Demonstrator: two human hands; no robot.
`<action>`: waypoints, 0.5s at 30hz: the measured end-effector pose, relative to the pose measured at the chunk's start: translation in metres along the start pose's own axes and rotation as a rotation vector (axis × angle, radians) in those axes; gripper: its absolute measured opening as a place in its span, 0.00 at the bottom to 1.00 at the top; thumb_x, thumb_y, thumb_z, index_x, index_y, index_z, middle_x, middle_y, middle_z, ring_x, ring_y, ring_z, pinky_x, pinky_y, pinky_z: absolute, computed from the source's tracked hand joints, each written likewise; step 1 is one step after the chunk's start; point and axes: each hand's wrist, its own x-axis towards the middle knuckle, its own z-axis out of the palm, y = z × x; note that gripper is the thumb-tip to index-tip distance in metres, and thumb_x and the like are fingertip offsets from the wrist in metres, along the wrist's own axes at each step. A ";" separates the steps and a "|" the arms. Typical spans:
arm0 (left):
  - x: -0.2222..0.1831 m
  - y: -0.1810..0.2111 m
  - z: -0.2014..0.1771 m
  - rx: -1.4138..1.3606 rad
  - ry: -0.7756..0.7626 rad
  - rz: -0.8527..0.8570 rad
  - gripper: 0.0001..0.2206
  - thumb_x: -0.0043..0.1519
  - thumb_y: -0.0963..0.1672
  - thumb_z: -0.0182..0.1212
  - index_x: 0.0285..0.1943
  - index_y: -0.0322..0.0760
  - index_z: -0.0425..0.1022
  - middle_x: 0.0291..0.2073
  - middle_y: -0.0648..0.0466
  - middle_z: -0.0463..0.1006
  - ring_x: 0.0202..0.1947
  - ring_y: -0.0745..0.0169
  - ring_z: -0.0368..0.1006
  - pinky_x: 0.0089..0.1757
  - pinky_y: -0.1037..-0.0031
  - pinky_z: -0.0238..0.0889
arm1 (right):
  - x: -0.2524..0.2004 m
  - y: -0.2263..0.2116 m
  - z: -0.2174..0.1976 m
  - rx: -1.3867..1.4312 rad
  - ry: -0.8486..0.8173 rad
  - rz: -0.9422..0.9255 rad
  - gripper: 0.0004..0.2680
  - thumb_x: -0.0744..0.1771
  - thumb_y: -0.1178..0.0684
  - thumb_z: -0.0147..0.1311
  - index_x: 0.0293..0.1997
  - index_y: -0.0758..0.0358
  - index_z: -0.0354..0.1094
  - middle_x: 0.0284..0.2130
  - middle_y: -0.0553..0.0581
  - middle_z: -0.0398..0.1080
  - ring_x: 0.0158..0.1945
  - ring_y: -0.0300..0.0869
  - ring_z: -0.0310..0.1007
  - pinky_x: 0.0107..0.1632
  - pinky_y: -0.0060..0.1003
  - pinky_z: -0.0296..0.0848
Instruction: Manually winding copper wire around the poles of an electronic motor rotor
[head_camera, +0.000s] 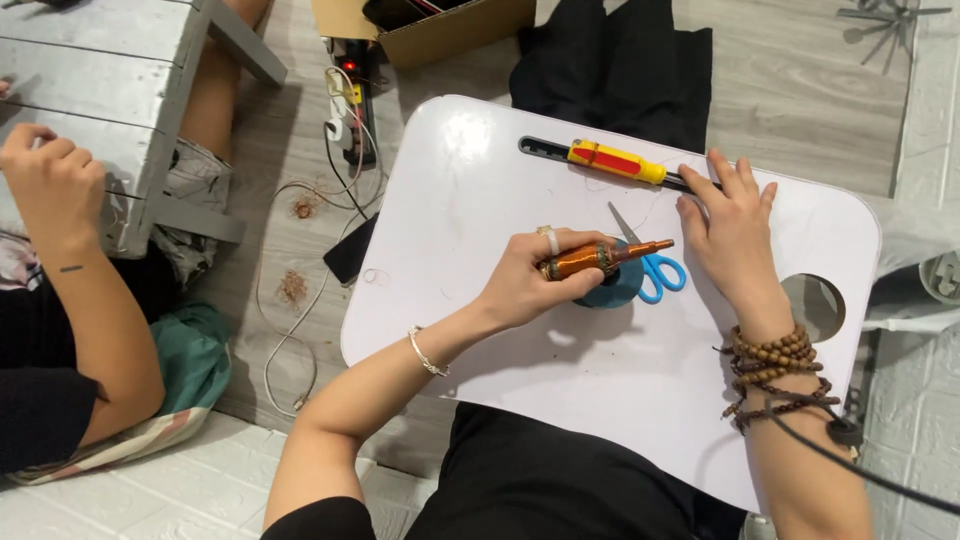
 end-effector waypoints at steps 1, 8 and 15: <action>0.000 0.001 -0.001 -0.009 -0.006 -0.012 0.17 0.58 0.43 0.63 0.56 0.33 0.77 0.38 0.47 0.83 0.29 0.69 0.73 0.33 0.84 0.68 | 0.000 -0.001 -0.002 0.020 0.022 -0.018 0.16 0.69 0.56 0.50 0.65 0.65 0.66 0.68 0.74 0.55 0.71 0.71 0.46 0.64 0.75 0.41; -0.003 -0.019 -0.006 -0.392 -0.084 -0.157 0.21 0.62 0.45 0.59 0.61 0.27 0.72 0.28 0.53 0.77 0.19 0.76 0.58 0.22 0.87 0.53 | -0.011 -0.036 -0.037 0.115 0.358 -0.259 0.09 0.67 0.69 0.56 0.52 0.81 0.73 0.48 0.73 0.71 0.49 0.57 0.70 0.52 0.45 0.69; -0.001 -0.024 -0.006 -0.485 -0.097 -0.116 0.21 0.61 0.45 0.60 0.62 0.27 0.71 0.29 0.52 0.76 0.19 0.75 0.59 0.22 0.88 0.53 | -0.057 -0.083 -0.057 0.403 0.438 -0.478 0.07 0.64 0.77 0.51 0.44 0.82 0.70 0.32 0.68 0.70 0.31 0.48 0.64 0.36 0.37 0.64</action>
